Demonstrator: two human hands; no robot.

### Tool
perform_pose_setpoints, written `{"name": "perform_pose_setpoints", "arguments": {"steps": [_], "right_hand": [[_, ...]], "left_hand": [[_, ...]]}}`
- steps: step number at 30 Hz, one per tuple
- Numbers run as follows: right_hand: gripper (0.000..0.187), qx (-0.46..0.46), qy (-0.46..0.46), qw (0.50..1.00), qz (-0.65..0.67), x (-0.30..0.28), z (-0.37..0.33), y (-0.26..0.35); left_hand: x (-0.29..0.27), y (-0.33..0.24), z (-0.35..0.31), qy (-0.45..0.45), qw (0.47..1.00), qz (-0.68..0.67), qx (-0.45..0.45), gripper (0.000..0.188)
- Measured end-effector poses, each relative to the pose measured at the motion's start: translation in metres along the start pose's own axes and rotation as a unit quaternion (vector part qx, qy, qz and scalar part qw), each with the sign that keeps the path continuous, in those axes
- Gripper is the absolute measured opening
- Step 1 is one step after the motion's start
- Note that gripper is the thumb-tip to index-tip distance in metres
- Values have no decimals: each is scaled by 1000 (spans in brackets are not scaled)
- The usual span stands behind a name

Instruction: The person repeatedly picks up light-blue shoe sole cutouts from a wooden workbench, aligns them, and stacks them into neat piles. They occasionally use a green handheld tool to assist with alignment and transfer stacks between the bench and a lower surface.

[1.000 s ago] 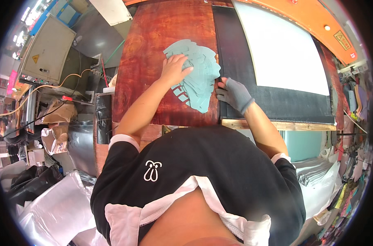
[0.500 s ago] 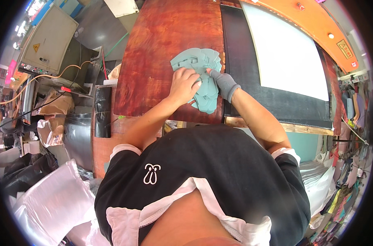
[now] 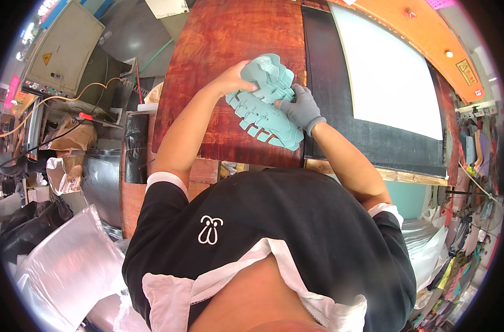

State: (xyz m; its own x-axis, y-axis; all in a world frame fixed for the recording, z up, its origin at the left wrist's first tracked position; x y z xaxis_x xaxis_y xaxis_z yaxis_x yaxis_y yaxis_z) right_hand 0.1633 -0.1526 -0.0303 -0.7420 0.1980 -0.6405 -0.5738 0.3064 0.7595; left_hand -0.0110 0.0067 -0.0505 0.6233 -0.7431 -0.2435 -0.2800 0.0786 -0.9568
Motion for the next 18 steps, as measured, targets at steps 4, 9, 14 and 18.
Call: {"name": "perform_pose_setpoints", "arguments": {"steps": [4,9,14,18], "right_hand": [[61,42,109,965,237,10,6,-10],[59,81,154,955,241,16,16,-7],[48,-14,188,968,167,-5,10,35],[61,-418,-20,902,-107,-25,-27,54]], "left_hand": [[0,-3,3,35,997,-60,-35,72],[-12,4,-23,45,986,-135,-85,64],[-14,9,-62,-54,980,-188,-33,68],[4,13,-116,-117,971,-174,117,67]]}}
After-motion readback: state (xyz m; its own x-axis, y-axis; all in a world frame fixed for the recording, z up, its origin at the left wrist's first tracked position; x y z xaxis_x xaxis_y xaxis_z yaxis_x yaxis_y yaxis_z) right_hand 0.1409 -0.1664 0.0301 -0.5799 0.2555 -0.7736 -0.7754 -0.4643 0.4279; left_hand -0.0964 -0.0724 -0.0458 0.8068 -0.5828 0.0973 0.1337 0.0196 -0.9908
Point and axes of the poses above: each hand's wrist, its own z-axis towards the middle knuckle, its own x-axis out of the palm, y = z × x, the point moved 1 cm from there along z, towards the middle knuckle
